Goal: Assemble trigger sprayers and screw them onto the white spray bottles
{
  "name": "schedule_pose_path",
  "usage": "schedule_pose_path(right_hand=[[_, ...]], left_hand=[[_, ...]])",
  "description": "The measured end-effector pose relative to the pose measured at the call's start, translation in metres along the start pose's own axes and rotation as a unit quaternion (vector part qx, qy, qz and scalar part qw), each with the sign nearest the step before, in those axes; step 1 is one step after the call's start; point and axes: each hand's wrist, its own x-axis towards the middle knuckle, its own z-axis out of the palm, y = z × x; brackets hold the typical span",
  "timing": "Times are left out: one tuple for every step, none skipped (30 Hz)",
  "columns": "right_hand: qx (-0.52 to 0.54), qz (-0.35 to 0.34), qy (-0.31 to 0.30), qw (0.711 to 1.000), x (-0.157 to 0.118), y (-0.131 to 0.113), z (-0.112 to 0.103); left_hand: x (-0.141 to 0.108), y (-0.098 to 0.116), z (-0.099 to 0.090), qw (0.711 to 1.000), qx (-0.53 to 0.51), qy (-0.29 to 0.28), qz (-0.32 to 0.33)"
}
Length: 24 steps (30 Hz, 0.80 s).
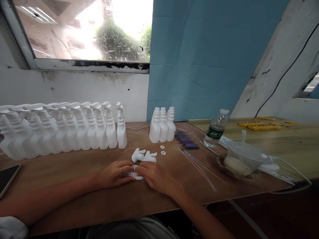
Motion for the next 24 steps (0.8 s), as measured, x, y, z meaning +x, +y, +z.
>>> schedule_pose_path(right_hand=[[0.003, 0.004, 0.002, 1.000, 0.000, -0.001, 0.000], [0.005, 0.011, 0.005, 1.000, 0.000, -0.002, 0.001], [0.003, 0.020, 0.008, 1.000, 0.000, -0.004, 0.001], [-0.003, 0.029, 0.009, 1.000, 0.000, -0.006, 0.002], [-0.013, 0.037, 0.007, 0.999, 0.000, -0.009, 0.001], [-0.025, 0.043, 0.004, 0.999, 0.000, -0.012, 0.001], [-0.034, 0.048, -0.001, 0.998, 0.001, -0.015, 0.000], [-0.040, 0.052, -0.007, 0.998, 0.001, -0.018, -0.001], [-0.039, 0.056, -0.016, 0.998, 0.002, -0.021, -0.003], [-0.032, 0.060, -0.022, 0.997, 0.002, -0.023, -0.004], [-0.023, 0.065, -0.028, 0.997, 0.003, -0.024, -0.005], [-0.013, 0.071, -0.035, 0.997, 0.003, -0.025, -0.006], [-0.004, 0.077, -0.041, 0.996, 0.003, -0.025, -0.007], [0.007, 0.084, -0.045, 0.995, 0.004, -0.025, -0.008], [0.021, 0.089, -0.050, 0.995, 0.004, -0.024, -0.009], [0.039, 0.092, -0.054, 0.993, 0.004, -0.023, -0.011], [0.060, 0.093, -0.058, 0.992, 0.004, -0.021, -0.013], [0.082, 0.095, -0.058, 0.990, 0.005, -0.019, -0.017], [0.098, 0.106, -0.052, 0.988, 0.004, -0.016, -0.021], [0.103, 0.127, -0.043, 0.986, 0.003, -0.012, -0.028], [0.085, 0.165, -0.038, 0.982, 0.002, -0.006, -0.036], [0.053, 0.216, -0.031, 0.974, -0.002, 0.001, -0.045], [0.001, 0.273, -0.037, 0.961, -0.006, 0.010, -0.055], [-0.072, 0.339, -0.054, 0.937, -0.013, 0.020, -0.065]], left_hand=[[0.000, 0.000, 0.000, 1.000, 0.002, -0.001, -0.004], [0.000, 0.001, -0.001, 1.000, 0.004, -0.001, -0.008], [0.000, 0.001, -0.001, 1.000, 0.006, -0.002, -0.012], [-0.001, 0.001, -0.001, 1.000, 0.009, -0.002, -0.011], [-0.001, 0.001, 0.000, 1.000, 0.013, 0.001, -0.008], [-0.001, 0.001, 0.000, 1.000, 0.017, 0.004, -0.002], [-0.002, 0.001, 0.001, 1.000, 0.021, 0.009, 0.005], [-0.002, 0.001, 0.001, 1.000, 0.025, 0.013, 0.011], [-0.002, 0.001, 0.001, 0.999, 0.027, 0.016, 0.016], [-0.002, 0.000, 0.001, 0.999, 0.027, 0.017, 0.018], [-0.002, 0.001, 0.001, 0.999, 0.025, 0.016, 0.020], [-0.002, 0.001, 0.001, 0.999, 0.023, 0.017, 0.022], [-0.001, 0.001, 0.001, 0.999, 0.021, 0.018, 0.023], [-0.001, 0.002, 0.000, 0.999, 0.019, 0.019, 0.022], [-0.001, 0.003, 0.000, 0.999, 0.019, 0.020, 0.020], [-0.001, 0.003, 0.001, 0.999, 0.021, 0.022, 0.015], [0.000, 0.004, 0.001, 0.999, 0.023, 0.022, 0.007], [0.000, 0.005, 0.001, 0.999, 0.028, 0.021, -0.002], [0.000, 0.005, 0.002, 0.999, 0.034, 0.019, -0.012], [0.001, 0.006, 0.002, 0.999, 0.041, 0.016, -0.021], [0.001, 0.006, 0.003, 0.998, 0.047, 0.014, -0.028], [0.001, 0.007, 0.003, 0.998, 0.052, 0.012, -0.033], [0.002, 0.007, 0.003, 0.998, 0.055, 0.010, -0.037], [0.002, 0.007, 0.003, 0.998, 0.057, 0.008, -0.039]])
